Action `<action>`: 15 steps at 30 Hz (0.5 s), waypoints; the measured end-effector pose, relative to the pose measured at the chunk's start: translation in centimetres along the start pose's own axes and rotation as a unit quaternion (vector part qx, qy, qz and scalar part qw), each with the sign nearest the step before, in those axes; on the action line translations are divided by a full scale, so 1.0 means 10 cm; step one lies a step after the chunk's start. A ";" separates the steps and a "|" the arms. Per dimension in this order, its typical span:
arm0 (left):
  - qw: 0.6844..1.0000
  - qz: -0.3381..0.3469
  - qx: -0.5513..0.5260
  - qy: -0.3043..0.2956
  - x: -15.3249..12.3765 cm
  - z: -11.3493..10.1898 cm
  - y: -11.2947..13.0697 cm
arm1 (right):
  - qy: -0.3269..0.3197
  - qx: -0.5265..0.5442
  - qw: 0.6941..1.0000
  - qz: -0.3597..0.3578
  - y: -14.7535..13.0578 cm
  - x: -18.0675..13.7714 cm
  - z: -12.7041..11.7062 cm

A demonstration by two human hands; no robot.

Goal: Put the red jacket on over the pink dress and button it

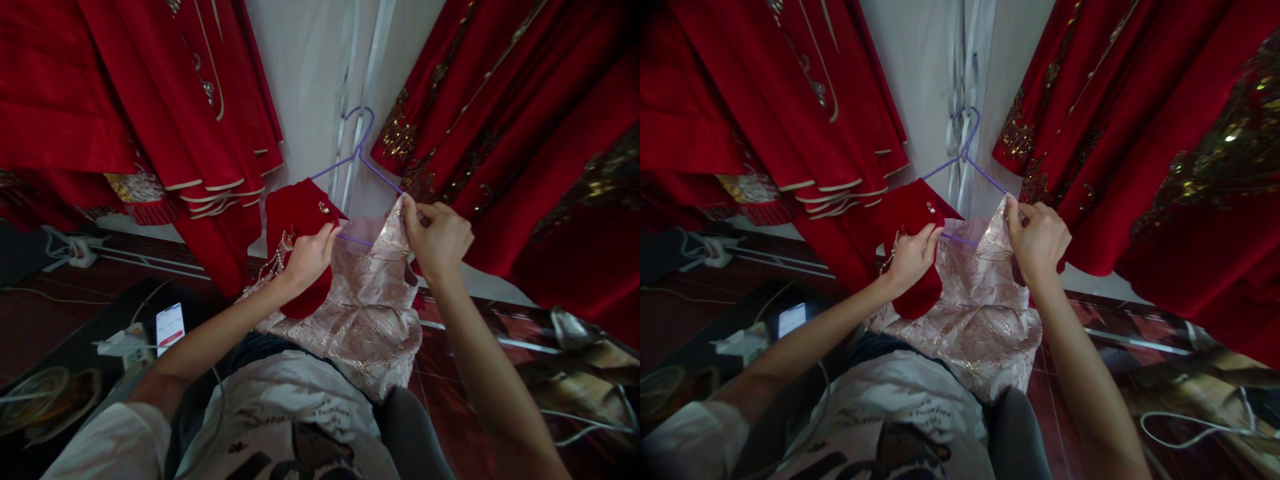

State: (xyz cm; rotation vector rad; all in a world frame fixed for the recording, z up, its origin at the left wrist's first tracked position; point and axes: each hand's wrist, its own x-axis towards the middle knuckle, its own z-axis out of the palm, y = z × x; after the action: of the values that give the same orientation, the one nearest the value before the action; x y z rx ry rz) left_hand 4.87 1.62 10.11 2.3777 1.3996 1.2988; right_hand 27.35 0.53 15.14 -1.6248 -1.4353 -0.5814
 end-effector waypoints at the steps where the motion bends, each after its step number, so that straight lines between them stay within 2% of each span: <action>1: 1.000 0.007 0.020 -0.016 -0.10 0.03 -0.06 | -0.004 -0.002 1.000 0.005 0.00 0.00 0.02; 4: 0.995 0.036 0.068 -0.059 -0.18 0.00 -0.30 | -0.025 -0.006 0.999 0.020 0.04 0.04 0.10; 7: 0.989 0.116 0.054 -0.067 0.14 -0.15 -0.58 | -0.055 0.003 0.998 0.025 0.14 0.10 0.19; 8: 0.991 0.122 0.040 -0.040 0.30 -0.19 -0.68 | -0.062 0.011 0.998 0.029 0.18 0.13 0.22; 10: 0.994 0.083 0.035 0.058 0.65 -0.24 -0.87 | -0.076 0.032 0.996 0.040 0.29 0.22 0.28; 11: 0.994 0.067 0.043 0.078 0.81 -0.24 -0.96 | -0.093 0.047 0.993 0.047 0.34 0.29 0.31; 12: 0.994 0.059 0.048 0.076 0.96 -0.23 -1.05 | -0.126 0.063 0.988 0.056 0.40 0.37 0.32; 13: 0.996 0.053 0.053 0.049 1.08 -0.20 -1.13 | -0.173 0.083 0.979 0.063 0.46 0.47 0.34; 15: 0.997 0.042 0.070 -0.012 1.25 -0.14 -1.24 | -0.300 0.125 0.943 0.072 0.54 0.71 0.35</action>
State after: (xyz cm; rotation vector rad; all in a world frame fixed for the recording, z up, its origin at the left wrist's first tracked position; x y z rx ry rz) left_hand -1.81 17.73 13.04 2.5598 1.4434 1.2251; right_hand 33.46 7.61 17.45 -1.7551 -1.7108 0.2053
